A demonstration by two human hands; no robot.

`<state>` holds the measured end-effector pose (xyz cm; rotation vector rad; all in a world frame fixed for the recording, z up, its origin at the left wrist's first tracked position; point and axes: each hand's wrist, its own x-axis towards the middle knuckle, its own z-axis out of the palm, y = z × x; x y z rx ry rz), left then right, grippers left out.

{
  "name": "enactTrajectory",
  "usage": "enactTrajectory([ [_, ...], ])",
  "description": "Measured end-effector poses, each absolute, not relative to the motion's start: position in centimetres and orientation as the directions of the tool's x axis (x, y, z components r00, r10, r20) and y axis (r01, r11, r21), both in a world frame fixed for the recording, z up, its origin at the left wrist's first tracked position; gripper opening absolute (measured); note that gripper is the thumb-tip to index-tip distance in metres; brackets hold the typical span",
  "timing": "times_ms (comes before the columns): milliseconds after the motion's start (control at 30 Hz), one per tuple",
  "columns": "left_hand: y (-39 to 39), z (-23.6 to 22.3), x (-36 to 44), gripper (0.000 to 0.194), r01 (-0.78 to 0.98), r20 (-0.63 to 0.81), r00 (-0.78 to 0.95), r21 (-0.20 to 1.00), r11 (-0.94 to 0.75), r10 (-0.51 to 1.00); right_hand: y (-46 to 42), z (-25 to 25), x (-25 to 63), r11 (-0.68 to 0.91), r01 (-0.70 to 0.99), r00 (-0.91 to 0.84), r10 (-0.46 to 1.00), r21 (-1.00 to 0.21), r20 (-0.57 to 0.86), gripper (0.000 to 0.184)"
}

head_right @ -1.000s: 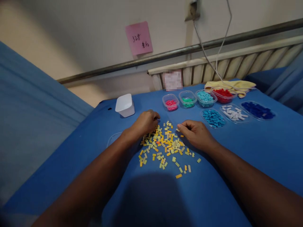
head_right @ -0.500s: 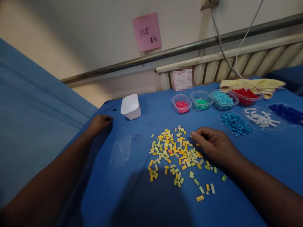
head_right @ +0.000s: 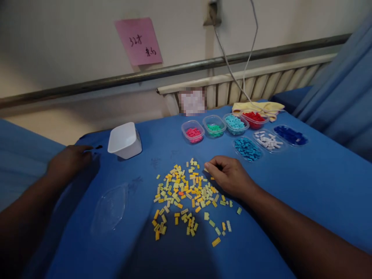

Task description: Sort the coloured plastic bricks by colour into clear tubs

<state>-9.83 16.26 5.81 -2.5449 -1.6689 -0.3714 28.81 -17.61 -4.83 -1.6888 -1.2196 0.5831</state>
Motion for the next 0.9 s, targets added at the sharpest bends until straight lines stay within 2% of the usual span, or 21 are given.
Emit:
enactTrajectory([
  [67,12.2,6.4,-9.3,0.047,0.901,0.305,0.412,0.005,-0.434,0.858,-17.4,-5.0,28.9,-0.047,0.467,0.383,0.911,-0.883,0.154,0.042],
  [133,7.1,6.1,-8.5,0.049,0.816,0.365,0.528,0.034,-0.578,0.767,-17.2,-5.1,29.0,-0.030,0.477,0.375,0.911,-0.879,0.172,0.042],
  [200,1.9,4.7,-7.4,0.054,0.652,0.337,0.686,0.108,-0.751,0.645,-17.0,-5.0,29.0,0.000,0.494,0.373,0.903,-0.869,0.212,0.042],
  [267,-2.3,2.6,-6.2,0.064,0.554,0.285,0.779,0.103,-0.826,0.558,-17.0,-4.7,28.9,0.055,0.520,0.370,0.885,-0.853,0.283,0.038],
  [333,-4.6,0.5,-4.7,0.074,0.556,0.237,0.798,0.068,-0.829,0.554,-17.2,-4.3,28.7,0.120,0.560,0.337,0.871,-0.820,0.358,0.031],
  [400,-5.0,-1.1,-2.9,0.079,0.615,0.180,0.767,0.069,-0.786,0.616,-17.6,-4.0,28.2,0.193,0.618,0.245,0.874,-0.762,0.420,0.038],
  [467,-4.3,-2.2,-1.0,0.084,0.675,0.136,0.720,0.085,-0.733,0.680,-17.9,-3.8,27.4,0.176,0.661,0.187,0.903,-0.729,0.388,0.050],
  [567,-3.2,-3.2,2.2,0.087,0.688,0.112,0.703,0.143,-0.711,0.703,-17.9,-3.7,25.9,0.123,0.670,0.167,0.936,-0.732,0.310,0.056],
  [633,-3.4,-3.6,4.3,0.087,0.662,0.125,0.712,0.211,-0.720,0.691,-17.5,-3.6,24.9,0.158,0.601,0.182,0.927,-0.784,0.327,0.054],
  [733,-4.9,-3.3,6.9,0.080,0.589,0.208,0.705,0.360,-0.723,0.678,-16.8,-2.9,24.1,0.244,0.401,0.220,0.910,-0.883,0.351,0.050],
  [800,-6.3,-2.6,7.8,0.072,0.530,0.283,0.680,0.449,-0.720,0.677,-16.5,-2.5,24.2,0.269,0.320,0.243,0.903,-0.908,0.354,0.056],
  [833,-7.1,-2.2,8.1,0.068,0.509,0.317,0.667,0.467,-0.723,0.674,-16.3,-2.5,24.6,0.268,0.294,0.265,0.900,-0.918,0.347,0.062],
  [900,-8.9,-1.3,8.2,0.061,0.470,0.367,0.694,0.421,-0.776,0.619,-16.1,-2.6,25.6,0.242,0.219,0.340,0.889,-0.945,0.306,0.073],
])
